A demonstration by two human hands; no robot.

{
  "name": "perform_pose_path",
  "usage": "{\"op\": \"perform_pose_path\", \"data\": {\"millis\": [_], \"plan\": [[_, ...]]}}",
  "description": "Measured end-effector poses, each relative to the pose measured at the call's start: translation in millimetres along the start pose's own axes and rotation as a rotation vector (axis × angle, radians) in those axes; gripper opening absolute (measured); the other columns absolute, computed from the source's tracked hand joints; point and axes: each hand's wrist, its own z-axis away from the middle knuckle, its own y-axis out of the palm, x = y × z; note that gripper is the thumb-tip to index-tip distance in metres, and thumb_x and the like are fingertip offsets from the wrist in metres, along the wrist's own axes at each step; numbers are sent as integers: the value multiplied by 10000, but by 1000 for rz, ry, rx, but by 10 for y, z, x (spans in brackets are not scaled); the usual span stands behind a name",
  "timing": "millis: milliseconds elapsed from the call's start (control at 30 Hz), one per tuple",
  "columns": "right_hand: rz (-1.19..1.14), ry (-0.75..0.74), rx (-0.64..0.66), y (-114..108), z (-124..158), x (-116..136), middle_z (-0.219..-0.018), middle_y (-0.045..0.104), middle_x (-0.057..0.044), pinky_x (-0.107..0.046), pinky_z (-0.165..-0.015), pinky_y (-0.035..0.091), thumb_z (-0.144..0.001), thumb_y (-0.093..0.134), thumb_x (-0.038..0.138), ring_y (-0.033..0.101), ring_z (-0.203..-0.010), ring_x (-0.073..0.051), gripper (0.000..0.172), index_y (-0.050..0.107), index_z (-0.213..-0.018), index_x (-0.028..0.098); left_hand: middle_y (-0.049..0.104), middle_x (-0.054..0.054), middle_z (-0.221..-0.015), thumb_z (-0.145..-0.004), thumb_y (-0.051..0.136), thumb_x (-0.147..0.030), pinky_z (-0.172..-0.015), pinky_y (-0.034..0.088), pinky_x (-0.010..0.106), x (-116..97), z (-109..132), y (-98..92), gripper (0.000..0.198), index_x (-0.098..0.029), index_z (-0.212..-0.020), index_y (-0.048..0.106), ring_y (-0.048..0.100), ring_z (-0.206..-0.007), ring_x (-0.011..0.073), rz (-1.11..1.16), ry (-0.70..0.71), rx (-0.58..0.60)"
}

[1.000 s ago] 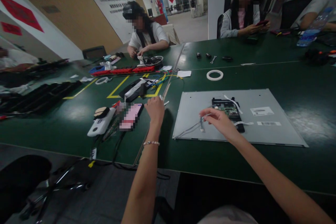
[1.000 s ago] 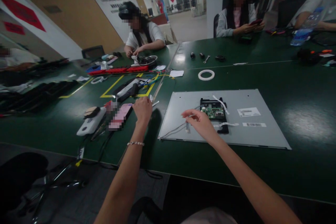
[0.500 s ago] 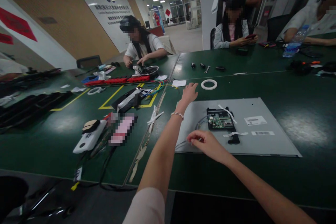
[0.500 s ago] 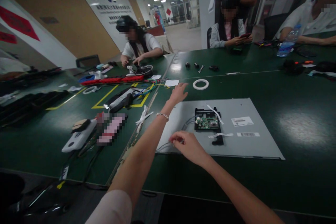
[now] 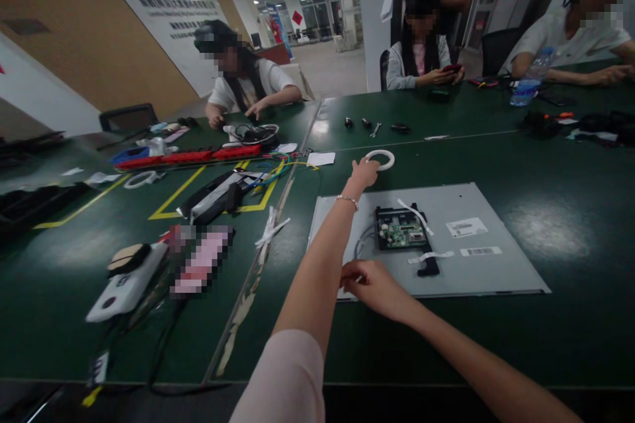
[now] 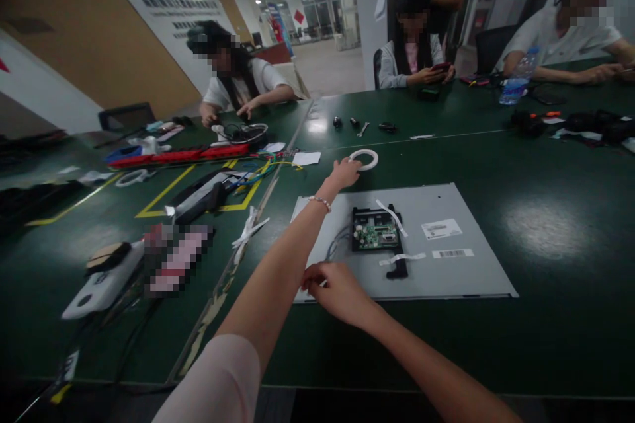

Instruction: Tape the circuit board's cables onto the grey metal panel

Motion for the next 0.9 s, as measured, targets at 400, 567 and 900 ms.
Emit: {"op": "perform_pose_path", "data": {"millis": [400,567,900], "plan": [[86,-73,-198,-212,-25,88,-882,656,-11,-198,-666,429,-808,483,127,586,-775,-102,231,698,-876,176,610,120,-1153,-872,491,-198,-984,379,415,-10,334,-75,205,-161,-1036,610,519,-1134,259,32,92,-20],[155,-156,-370,-374,-15,127,-944,645,-40,-228,-717,452,-856,473,208,589,-869,-133,210,672,-916,179,583,138,-1151,-931,388,-205,-971,379,378,-18,660,-237,234,-129,-1076,555,533,-1086,217,114,98,-89],[144,-328,-784,-824,91,271,-1427,364,-60,-358,-1012,393,-874,519,370,387,-1284,-192,521,406,-1375,280,541,11,-841,-882,538,-367,-721,399,241,-341,1882,-770,240,-171,-1013,583,505,-772,117,1468,227,-195]]}}
